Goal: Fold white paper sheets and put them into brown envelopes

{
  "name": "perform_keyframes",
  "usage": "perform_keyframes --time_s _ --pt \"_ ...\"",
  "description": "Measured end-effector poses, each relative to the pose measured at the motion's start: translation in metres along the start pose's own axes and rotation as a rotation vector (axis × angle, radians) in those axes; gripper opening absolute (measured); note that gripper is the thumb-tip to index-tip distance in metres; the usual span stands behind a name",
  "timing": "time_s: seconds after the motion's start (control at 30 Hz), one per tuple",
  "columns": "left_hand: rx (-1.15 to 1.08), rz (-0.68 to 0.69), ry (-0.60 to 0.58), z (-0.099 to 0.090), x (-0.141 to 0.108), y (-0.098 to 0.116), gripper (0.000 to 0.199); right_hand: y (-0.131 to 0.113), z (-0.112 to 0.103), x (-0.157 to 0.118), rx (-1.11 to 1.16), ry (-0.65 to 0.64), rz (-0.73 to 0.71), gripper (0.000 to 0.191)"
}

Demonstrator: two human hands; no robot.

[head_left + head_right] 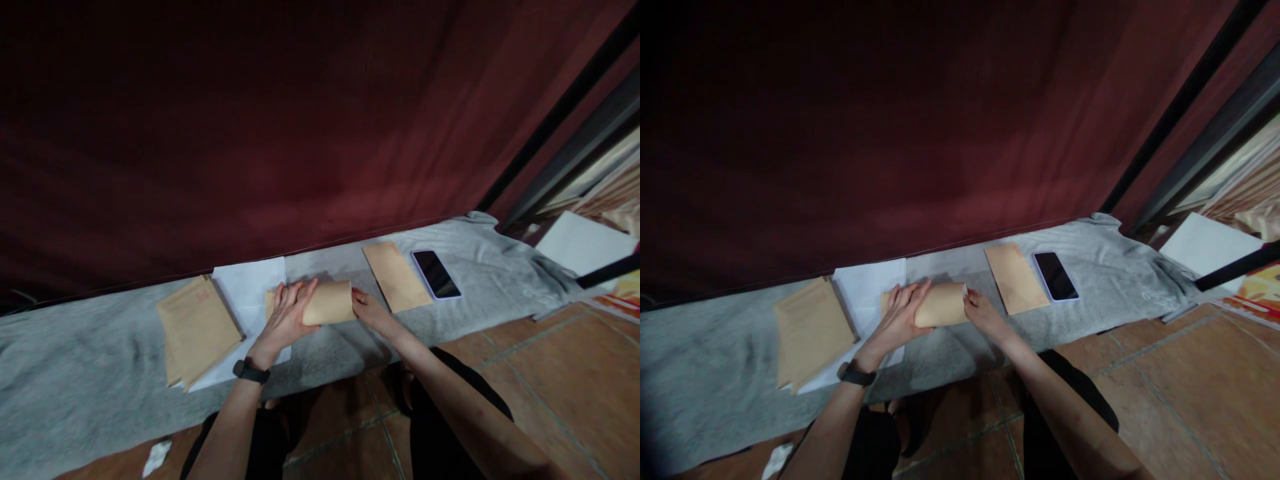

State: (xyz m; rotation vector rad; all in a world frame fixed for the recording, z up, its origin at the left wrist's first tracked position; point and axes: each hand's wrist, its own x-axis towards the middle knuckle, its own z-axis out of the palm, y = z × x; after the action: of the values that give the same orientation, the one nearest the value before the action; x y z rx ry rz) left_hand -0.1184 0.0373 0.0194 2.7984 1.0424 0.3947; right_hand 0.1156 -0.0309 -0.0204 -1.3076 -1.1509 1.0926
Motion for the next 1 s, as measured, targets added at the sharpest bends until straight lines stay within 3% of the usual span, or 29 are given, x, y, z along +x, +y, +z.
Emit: perform_keyframes --time_s 0.13,0.27,0.77,1.0 --pt "0.004 0.006 0.005 0.000 0.000 0.000 0.114 -0.005 -0.005 0.000 -0.085 0.034 -0.105 0.028" --pt "-0.025 0.010 0.012 0.000 0.001 0.002 0.111 -0.003 -0.009 0.001 -0.246 0.113 -0.004 0.032" --pt "-0.039 -0.001 0.022 -0.003 0.005 0.003 0.113 -0.008 -0.001 0.001 -0.272 0.339 0.061 0.034" --pt "-0.058 -0.005 0.009 -0.004 0.006 0.004 0.111 -0.013 -0.002 -0.002 -0.314 0.403 -0.040 0.016"
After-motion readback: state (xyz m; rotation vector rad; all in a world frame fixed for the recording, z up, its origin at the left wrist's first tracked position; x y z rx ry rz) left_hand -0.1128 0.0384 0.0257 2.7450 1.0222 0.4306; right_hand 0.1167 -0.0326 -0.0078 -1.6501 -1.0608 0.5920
